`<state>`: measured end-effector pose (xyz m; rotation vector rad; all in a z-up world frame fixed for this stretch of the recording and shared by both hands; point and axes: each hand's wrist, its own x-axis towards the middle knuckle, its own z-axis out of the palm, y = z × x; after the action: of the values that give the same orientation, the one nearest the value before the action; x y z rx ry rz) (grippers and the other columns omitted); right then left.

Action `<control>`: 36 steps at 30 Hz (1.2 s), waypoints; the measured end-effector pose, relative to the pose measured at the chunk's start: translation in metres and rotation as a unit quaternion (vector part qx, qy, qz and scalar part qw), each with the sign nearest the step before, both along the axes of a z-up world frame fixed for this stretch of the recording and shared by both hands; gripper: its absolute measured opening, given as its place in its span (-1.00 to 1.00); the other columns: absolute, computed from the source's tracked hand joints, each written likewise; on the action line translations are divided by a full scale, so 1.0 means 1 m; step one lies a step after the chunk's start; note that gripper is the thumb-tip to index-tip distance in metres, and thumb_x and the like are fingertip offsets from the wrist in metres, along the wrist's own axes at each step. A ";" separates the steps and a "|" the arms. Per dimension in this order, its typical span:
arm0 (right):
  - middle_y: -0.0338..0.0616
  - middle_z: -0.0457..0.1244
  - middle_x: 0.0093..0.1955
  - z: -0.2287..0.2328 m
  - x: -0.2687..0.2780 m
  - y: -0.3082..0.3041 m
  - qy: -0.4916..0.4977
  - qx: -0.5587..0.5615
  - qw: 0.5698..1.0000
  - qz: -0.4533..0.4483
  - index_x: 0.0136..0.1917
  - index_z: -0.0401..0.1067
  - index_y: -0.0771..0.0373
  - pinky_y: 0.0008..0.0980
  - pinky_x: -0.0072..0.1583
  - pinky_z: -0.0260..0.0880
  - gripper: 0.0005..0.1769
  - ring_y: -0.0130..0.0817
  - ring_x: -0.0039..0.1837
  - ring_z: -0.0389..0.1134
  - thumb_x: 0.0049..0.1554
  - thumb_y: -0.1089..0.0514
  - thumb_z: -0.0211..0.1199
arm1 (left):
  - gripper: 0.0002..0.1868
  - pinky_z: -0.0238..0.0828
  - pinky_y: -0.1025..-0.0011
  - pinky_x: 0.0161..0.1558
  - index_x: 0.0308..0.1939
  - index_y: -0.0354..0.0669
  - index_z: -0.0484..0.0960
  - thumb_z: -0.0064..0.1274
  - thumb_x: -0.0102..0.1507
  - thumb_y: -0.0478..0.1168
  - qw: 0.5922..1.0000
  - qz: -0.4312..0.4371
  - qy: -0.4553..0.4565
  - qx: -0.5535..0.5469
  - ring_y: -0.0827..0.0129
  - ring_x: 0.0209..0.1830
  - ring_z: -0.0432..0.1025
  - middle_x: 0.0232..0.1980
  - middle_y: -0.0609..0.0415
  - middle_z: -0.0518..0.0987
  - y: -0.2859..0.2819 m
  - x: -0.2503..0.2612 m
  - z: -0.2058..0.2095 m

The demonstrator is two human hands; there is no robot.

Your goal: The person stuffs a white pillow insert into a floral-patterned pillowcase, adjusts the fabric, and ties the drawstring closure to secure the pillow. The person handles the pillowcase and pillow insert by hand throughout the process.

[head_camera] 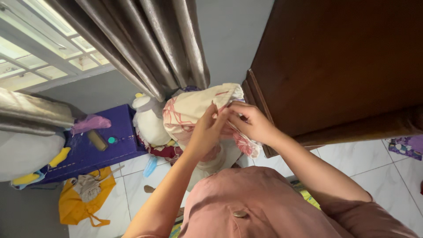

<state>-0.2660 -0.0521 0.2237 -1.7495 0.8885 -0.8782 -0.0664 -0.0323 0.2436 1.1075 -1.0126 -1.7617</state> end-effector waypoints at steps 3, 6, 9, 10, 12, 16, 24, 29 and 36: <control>-0.22 0.33 0.02 -0.006 0.002 0.000 -0.032 0.060 0.998 -0.018 0.21 0.49 0.33 -0.43 0.16 0.39 -0.76 -0.51 0.10 0.32 0.44 0.14 0.12 | -0.70 0.70 0.32 -0.16 0.13 -0.27 0.43 -0.15 0.51 -0.08 0.997 -0.018 0.070 -0.001 0.24 -0.21 0.69 -0.12 -0.13 0.68 -0.002 0.002 0.000; -0.23 0.33 0.14 -0.017 0.001 -0.004 -0.146 0.168 0.974 -0.043 0.30 0.42 0.30 -0.42 0.26 0.38 -0.69 -0.49 0.20 0.31 0.50 0.06 0.01 | -0.73 0.60 0.37 -0.03 0.10 -0.31 0.49 -0.12 0.55 -0.13 0.994 -0.047 0.033 -0.092 0.35 -0.07 0.63 -0.04 -0.07 0.68 0.000 0.005 0.001; -0.23 0.36 0.25 -0.021 -0.005 -0.005 -0.269 0.271 0.921 -0.072 0.39 0.37 0.25 -0.38 0.34 0.38 -0.60 -0.46 0.27 0.36 0.44 0.00 -0.04 | -0.80 0.53 0.39 0.03 0.07 -0.32 0.56 -0.02 0.54 -0.21 0.979 -0.055 -0.040 -0.192 0.42 -0.02 0.53 0.01 0.01 0.59 0.001 0.008 0.005; -0.21 0.35 0.27 -0.020 -0.009 -0.006 -0.303 0.283 0.908 -0.063 0.40 0.37 0.25 -0.34 0.36 0.38 -0.59 -0.44 0.29 0.36 0.45 -0.01 -0.04 | -0.83 0.51 0.38 0.02 0.05 -0.33 0.58 0.02 0.53 -0.24 0.972 -0.053 -0.062 -0.221 0.42 -0.02 0.49 0.01 0.03 0.56 0.000 0.008 0.007; -0.19 0.34 0.28 -0.017 -0.014 -0.006 -0.314 0.292 0.902 -0.048 0.41 0.37 0.26 -0.32 0.38 0.37 -0.58 -0.43 0.31 0.35 0.47 -0.02 -0.04 | -0.82 0.55 0.42 0.11 0.04 -0.28 0.55 -0.02 0.53 -0.21 0.986 -0.027 -0.038 -0.162 0.48 0.06 0.54 0.02 0.09 0.61 -0.005 0.008 0.012; -0.25 0.34 0.27 -0.016 -0.019 -0.005 -0.261 0.290 0.920 -0.048 0.40 0.39 0.23 -0.37 0.35 0.33 -0.59 -0.48 0.31 0.33 0.43 0.00 -0.01 | -0.78 0.55 0.40 0.00 0.02 -0.19 0.54 0.17 0.39 -0.18 0.983 -0.013 -0.128 -0.128 0.44 -0.04 0.59 -0.04 0.13 0.61 -0.011 0.001 0.018; -0.17 0.33 0.23 -0.032 -0.032 -0.010 -0.336 0.265 0.900 -0.088 0.28 0.40 0.31 -0.33 0.40 0.33 -0.72 -0.40 0.30 0.33 0.50 0.10 0.00 | -0.73 0.49 0.25 -0.14 0.11 -0.22 0.53 -0.09 0.45 -0.12 0.983 0.060 -0.105 -0.137 0.23 -0.11 0.47 -0.14 -0.02 0.56 -0.019 0.012 0.002; 0.05 0.37 0.21 -0.029 -0.049 -0.022 -0.480 0.325 0.789 -0.207 0.26 0.40 0.38 -0.13 0.42 0.44 -0.62 -0.19 0.27 0.43 0.47 0.10 -0.14 | -0.68 0.61 0.28 -0.03 0.08 -0.20 0.51 -0.28 0.46 -0.10 0.958 0.207 0.197 -0.004 0.26 -0.08 0.57 -0.09 0.02 0.65 -0.049 0.063 0.019; 0.08 0.41 0.18 -0.001 -0.033 -0.035 -0.371 0.468 0.791 -0.131 0.32 0.36 0.40 -0.13 0.22 0.56 -0.44 -0.15 0.17 0.50 0.42 -0.12 -0.14 | -0.80 0.55 0.24 -0.02 0.04 -0.19 0.48 -0.19 0.49 -0.17 0.959 0.223 0.152 -0.084 0.26 -0.06 0.53 -0.01 -0.05 0.60 -0.062 0.076 0.058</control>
<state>-0.2986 -0.0869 0.2228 -0.3487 0.7997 -0.9486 0.0100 -0.0944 0.3014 0.8438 -0.6468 -1.3964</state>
